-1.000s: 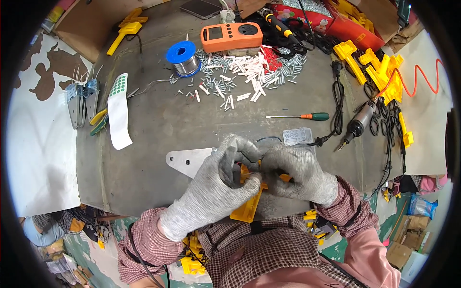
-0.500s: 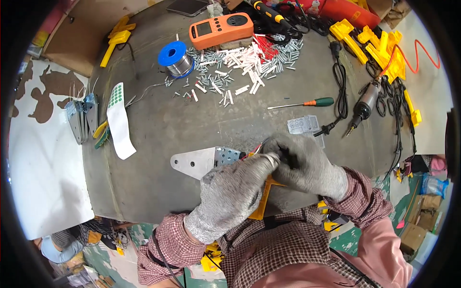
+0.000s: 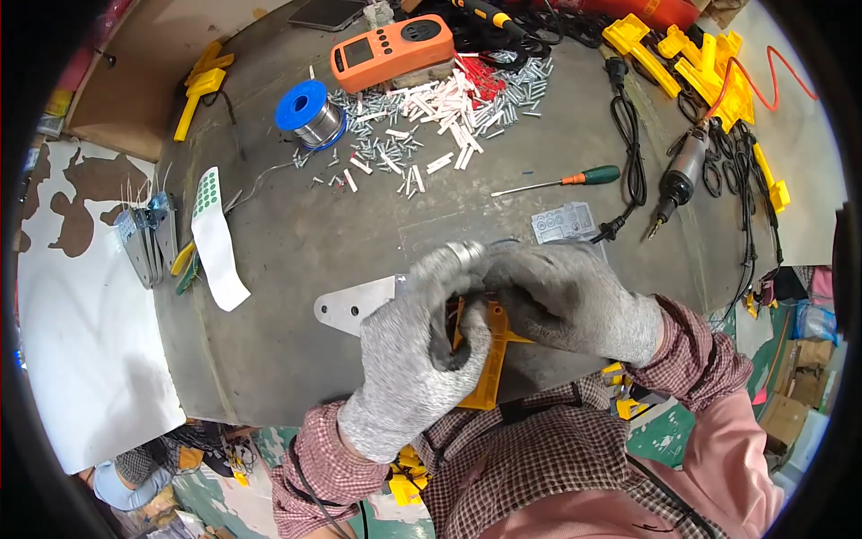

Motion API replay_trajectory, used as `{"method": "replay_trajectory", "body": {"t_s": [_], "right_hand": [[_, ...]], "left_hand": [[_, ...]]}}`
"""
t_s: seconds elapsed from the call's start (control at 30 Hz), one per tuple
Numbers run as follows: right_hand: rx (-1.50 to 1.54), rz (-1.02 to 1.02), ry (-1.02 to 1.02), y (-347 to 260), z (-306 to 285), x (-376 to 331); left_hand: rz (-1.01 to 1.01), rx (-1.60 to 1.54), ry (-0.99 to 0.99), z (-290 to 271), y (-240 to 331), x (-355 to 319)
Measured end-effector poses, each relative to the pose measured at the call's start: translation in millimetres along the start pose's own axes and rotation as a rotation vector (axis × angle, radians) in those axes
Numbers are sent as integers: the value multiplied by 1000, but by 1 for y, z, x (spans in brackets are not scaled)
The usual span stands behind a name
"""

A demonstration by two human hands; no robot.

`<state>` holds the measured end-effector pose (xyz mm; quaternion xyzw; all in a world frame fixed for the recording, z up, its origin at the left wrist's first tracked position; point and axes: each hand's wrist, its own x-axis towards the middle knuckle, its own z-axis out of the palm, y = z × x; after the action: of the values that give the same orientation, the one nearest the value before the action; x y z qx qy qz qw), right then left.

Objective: Assembling and soldering components into a yellow handheld device housing.

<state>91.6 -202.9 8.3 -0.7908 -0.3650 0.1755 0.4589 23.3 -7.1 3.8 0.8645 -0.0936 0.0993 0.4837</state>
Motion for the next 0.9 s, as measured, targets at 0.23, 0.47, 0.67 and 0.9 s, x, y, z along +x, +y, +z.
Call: {"method": "replay_trajectory", "body": {"t_s": [0.23, 0.47, 0.67, 0.9], "right_hand": [[-484, -231, -93, 1, -16, -5], [-102, -104, -51, 4, -10, -1], [337, 170, -7, 23, 1, 4], [20, -9, 99, 22, 12, 4]], "left_hand": [[-104, -86, -150, -8, -4, 12], [-120, 10, -141, -8, 14, 13], [330, 202, -75, -35, -6, 18], [-134, 1635, -56, -213, -113, 10]]}}
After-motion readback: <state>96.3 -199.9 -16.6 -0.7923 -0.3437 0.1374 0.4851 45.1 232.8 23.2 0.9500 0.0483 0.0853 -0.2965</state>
